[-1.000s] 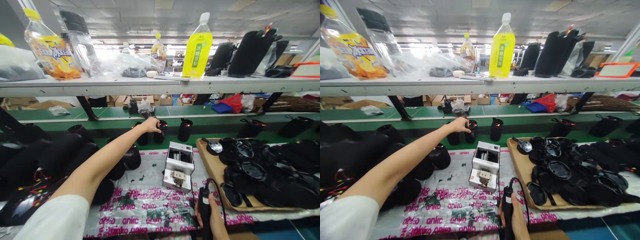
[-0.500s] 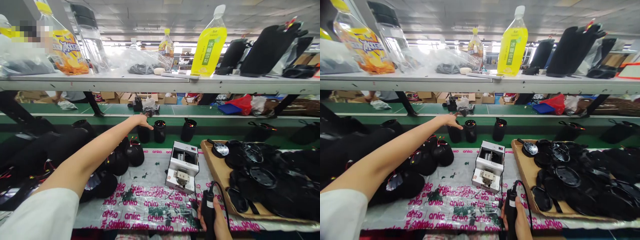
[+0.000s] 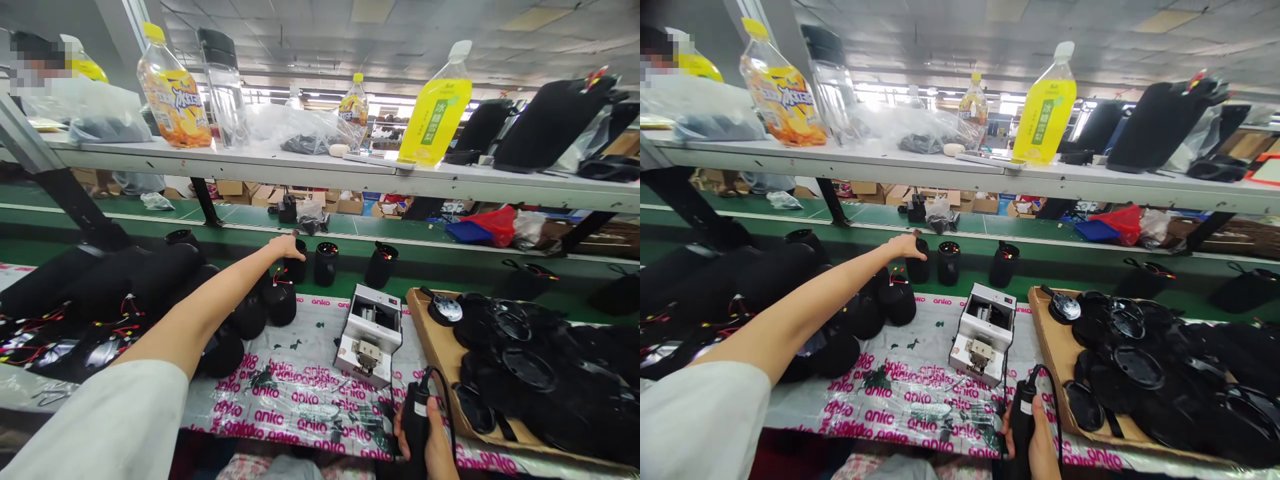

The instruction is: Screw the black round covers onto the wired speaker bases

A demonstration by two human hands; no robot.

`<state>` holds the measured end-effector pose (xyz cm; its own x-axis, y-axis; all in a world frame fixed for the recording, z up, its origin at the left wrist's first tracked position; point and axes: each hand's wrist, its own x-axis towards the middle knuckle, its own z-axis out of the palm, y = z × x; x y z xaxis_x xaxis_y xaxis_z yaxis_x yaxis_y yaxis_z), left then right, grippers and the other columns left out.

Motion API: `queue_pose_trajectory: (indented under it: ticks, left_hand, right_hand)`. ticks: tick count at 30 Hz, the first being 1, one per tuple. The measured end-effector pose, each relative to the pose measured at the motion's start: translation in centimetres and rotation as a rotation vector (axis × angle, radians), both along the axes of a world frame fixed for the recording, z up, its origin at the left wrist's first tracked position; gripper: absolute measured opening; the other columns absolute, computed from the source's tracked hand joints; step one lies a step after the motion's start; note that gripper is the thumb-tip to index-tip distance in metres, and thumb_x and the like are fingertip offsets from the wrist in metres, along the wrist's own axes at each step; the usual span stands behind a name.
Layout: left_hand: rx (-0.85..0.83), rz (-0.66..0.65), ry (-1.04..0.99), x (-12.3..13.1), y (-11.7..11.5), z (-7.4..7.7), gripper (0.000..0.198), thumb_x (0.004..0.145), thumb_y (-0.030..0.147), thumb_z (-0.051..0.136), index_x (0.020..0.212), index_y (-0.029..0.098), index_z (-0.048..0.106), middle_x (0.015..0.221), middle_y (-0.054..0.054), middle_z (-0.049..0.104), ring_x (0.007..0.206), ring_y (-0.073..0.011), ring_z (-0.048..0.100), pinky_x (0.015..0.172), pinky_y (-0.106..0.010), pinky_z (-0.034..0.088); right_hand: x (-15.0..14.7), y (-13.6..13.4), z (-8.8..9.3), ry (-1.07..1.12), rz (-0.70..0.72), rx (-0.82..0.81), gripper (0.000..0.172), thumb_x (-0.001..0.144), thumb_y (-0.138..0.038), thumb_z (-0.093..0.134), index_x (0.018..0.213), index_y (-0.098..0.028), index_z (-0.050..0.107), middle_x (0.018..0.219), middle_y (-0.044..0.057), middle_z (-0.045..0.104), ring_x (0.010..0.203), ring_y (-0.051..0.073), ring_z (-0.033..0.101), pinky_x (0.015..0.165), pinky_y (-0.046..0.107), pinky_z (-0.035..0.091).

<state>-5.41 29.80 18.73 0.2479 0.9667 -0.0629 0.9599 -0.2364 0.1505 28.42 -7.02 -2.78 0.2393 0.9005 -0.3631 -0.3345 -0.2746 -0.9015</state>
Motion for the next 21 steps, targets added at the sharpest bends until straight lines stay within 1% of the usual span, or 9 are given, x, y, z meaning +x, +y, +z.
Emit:
queue_pose_trajectory:
  ticks: [4,6,9,10,12,14,17,19,21]
  left_hand:
    - [0.074,0.06,0.022,-0.2,-1.6,0.7,0.045,0.11,0.043,0.077,0.148,0.02,0.068,0.15,-0.013,0.071,0.129,-0.0304,0.075,0.109,-0.054,0.067]
    - [0.12,0.06,0.03,-0.7,-2.6,1.6,0.058,0.107,0.045,0.08,0.155,0.019,0.063,0.15,-0.015,0.071,0.131,-0.0333,0.074,0.113,-0.056,0.065]
    - [0.21,0.025,0.023,-2.1,-4.3,3.8,0.094,0.094,0.047,0.09,0.17,0.013,0.046,0.147,-0.023,0.071,0.135,-0.0426,0.073,0.117,-0.055,0.06]
    - [0.242,0.004,0.015,-2.6,-5.0,4.6,0.101,0.09,0.046,0.091,0.171,0.011,0.042,0.148,-0.025,0.07,0.137,-0.0448,0.072,0.119,-0.054,0.059]
    - [0.3,-0.051,-0.004,-3.4,-6.8,6.4,0.103,0.087,0.045,0.09,0.172,0.014,0.041,0.155,-0.023,0.066,0.144,-0.0446,0.068,0.123,-0.051,0.056]
    - [0.373,-0.149,-0.056,-4.0,-9.1,8.0,0.101,0.084,0.046,0.089,0.17,0.018,0.044,0.16,-0.018,0.063,0.148,-0.0414,0.065,0.128,-0.052,0.053]
    - [0.537,-0.39,-0.242,-4.4,-13.8,9.4,0.093,0.085,0.053,0.083,0.164,0.014,0.051,0.158,-0.013,0.062,0.147,-0.0358,0.063,0.133,-0.058,0.049]
    - [0.575,-0.485,-0.351,-4.3,-17.4,9.6,0.091,0.085,0.057,0.083,0.162,0.02,0.054,0.157,-0.009,0.061,0.147,-0.0334,0.06,0.136,-0.056,0.048]
    - [0.531,-0.522,-0.415,-3.9,-21.2,9.0,0.092,0.08,0.053,0.09,0.163,0.031,0.054,0.156,-0.004,0.061,0.146,-0.0337,0.06,0.136,-0.052,0.05]
  right_hand:
    - [0.0,-0.2,0.6,-0.024,0.024,0.011,0.083,0.084,-0.104,0.06,0.064,-0.023,0.066,0.06,0.009,0.066,0.045,0.017,0.049,0.047,0.034,0.041]
    - [0.1,-0.2,0.8,-0.036,0.032,0.018,0.081,0.081,-0.103,0.064,0.062,-0.025,0.065,0.059,0.01,0.065,0.045,0.019,0.051,0.048,0.037,0.042]
    - [-0.1,0.0,1.3,-0.031,0.03,0.032,0.081,0.075,-0.104,0.07,0.059,-0.024,0.065,0.057,0.011,0.065,0.042,0.019,0.05,0.045,0.038,0.041]
    - [-0.3,0.1,1.6,-0.021,0.02,0.043,0.082,0.076,-0.104,0.069,0.059,-0.024,0.066,0.056,0.011,0.065,0.04,0.019,0.05,0.043,0.036,0.039]
    - [-0.5,0.3,3.0,0.001,-0.02,0.091,0.084,0.08,-0.105,0.063,0.062,-0.022,0.069,0.055,0.01,0.066,0.036,0.017,0.049,0.04,0.032,0.036]
    - [-0.6,0.5,5.3,0.017,-0.062,0.182,0.087,0.079,-0.107,0.058,0.066,-0.021,0.071,0.055,0.009,0.067,0.034,0.015,0.048,0.039,0.029,0.035]
    - [-0.5,1.0,10.3,0.018,-0.071,0.36,0.091,0.069,-0.109,0.064,0.07,-0.019,0.077,0.061,0.009,0.073,0.032,0.015,0.051,0.039,0.03,0.041]
    - [-0.5,1.6,13.8,0.009,-0.068,0.47,0.093,0.067,-0.109,0.066,0.075,-0.018,0.083,0.064,0.009,0.074,0.032,0.015,0.053,0.039,0.031,0.043]
    - [-0.9,2.5,16.8,-0.009,-0.055,0.596,0.089,0.069,-0.107,0.069,0.075,-0.019,0.083,0.062,0.006,0.072,0.032,0.016,0.054,0.038,0.03,0.042]
